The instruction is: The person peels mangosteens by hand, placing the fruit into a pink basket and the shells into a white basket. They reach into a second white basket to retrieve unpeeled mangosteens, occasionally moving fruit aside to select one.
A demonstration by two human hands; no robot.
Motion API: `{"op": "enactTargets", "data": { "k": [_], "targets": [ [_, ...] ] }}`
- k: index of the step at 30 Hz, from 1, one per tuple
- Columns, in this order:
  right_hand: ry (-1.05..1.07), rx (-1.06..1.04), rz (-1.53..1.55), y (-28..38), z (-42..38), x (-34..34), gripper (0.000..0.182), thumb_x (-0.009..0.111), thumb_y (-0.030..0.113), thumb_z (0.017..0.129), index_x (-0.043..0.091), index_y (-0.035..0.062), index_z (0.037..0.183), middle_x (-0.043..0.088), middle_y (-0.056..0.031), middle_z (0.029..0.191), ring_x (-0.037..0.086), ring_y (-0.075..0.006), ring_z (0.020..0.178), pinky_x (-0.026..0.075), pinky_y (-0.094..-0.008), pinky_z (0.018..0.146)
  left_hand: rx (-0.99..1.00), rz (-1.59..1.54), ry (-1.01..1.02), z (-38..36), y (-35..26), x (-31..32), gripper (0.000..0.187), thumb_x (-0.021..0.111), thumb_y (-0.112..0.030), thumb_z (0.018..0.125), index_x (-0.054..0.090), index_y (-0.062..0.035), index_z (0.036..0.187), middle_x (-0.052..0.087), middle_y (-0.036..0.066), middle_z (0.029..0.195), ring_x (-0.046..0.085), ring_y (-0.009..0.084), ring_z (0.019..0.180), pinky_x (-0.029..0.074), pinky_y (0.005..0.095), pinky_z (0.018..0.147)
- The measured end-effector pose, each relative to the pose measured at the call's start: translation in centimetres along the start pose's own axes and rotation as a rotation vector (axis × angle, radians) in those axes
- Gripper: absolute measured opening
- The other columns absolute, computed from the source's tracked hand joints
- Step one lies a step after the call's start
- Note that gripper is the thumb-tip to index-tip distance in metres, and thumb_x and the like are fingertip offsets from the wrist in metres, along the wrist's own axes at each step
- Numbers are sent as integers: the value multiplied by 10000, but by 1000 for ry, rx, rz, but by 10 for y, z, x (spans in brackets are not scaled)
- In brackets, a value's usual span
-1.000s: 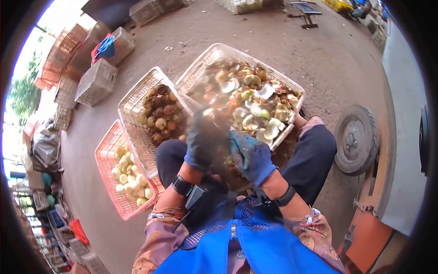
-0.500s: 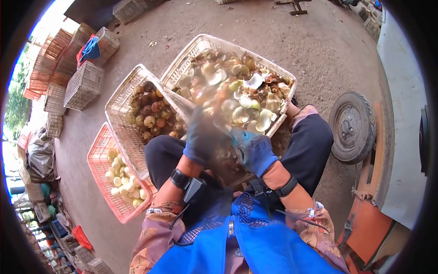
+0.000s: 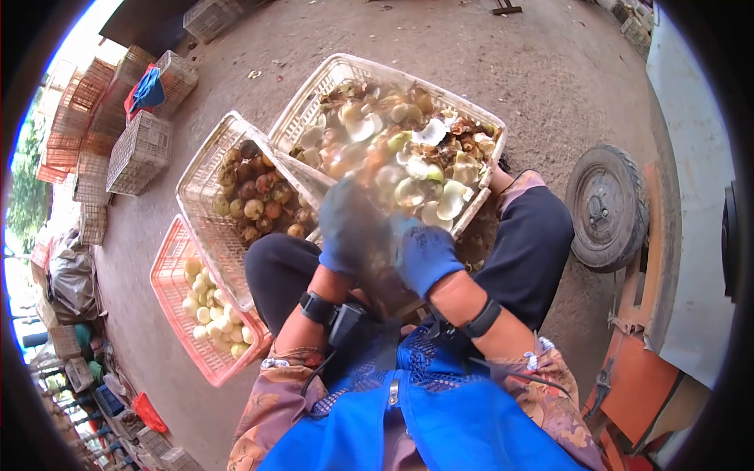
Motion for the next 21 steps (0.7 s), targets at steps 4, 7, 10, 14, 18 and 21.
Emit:
{"op": "enactTargets", "data": {
  "k": [4,7,10,14,18,21],
  "targets": [
    [47,-118,-129,-25,16,12,240,586,147,832,545,87,1061,664,-169,852,665,-349,766,526,-431,641,-572,-1346,446,-22,27,52,351,568,-426,937,620,-79,921,564,39,694,574,197,650,496,351,670],
    [-22,-102,-84,-27,14,11,281,579,129,833,542,95,1109,665,-146,835,665,-343,772,528,-434,635,-942,-1488,355,-30,16,60,345,574,-411,939,628,-72,982,582,52,748,579,188,682,505,333,703],
    [-65,-24,-90,-21,11,9,296,587,142,834,542,98,1123,671,-143,832,669,-349,773,528,-443,639,249,32,27,2,-39,10,334,588,-374,939,618,-66,1065,629,72,852,612,203,743,524,347,753],
    [61,50,-104,-27,16,8,284,610,197,845,544,88,1100,682,-164,872,680,-356,797,524,-456,627,157,19,68,-2,-11,23,318,604,-338,933,598,-73,1110,653,78,923,643,224,791,546,378,756],
    [-2,-61,-79,-56,38,25,285,589,220,859,572,62,1095,681,-160,895,681,-333,838,536,-430,690,-785,-1441,297,-14,16,70,302,624,-329,916,603,-90,1101,663,81,937,655,254,825,560,424,734],
    [-20,-85,18,-59,48,39,314,595,245,860,563,65,1114,673,-166,871,677,-317,847,536,-411,661,-818,-1477,207,-8,13,73,326,625,-344,914,602,-93,1120,670,85,960,657,261,836,556,442,744]
  ]
}}
Point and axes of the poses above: each hand's wrist, its own z-axis towards the middle knuckle, its own x-axis out of the palm, y = z × x, the point moved 9 cm from there along z, towards the middle knuckle
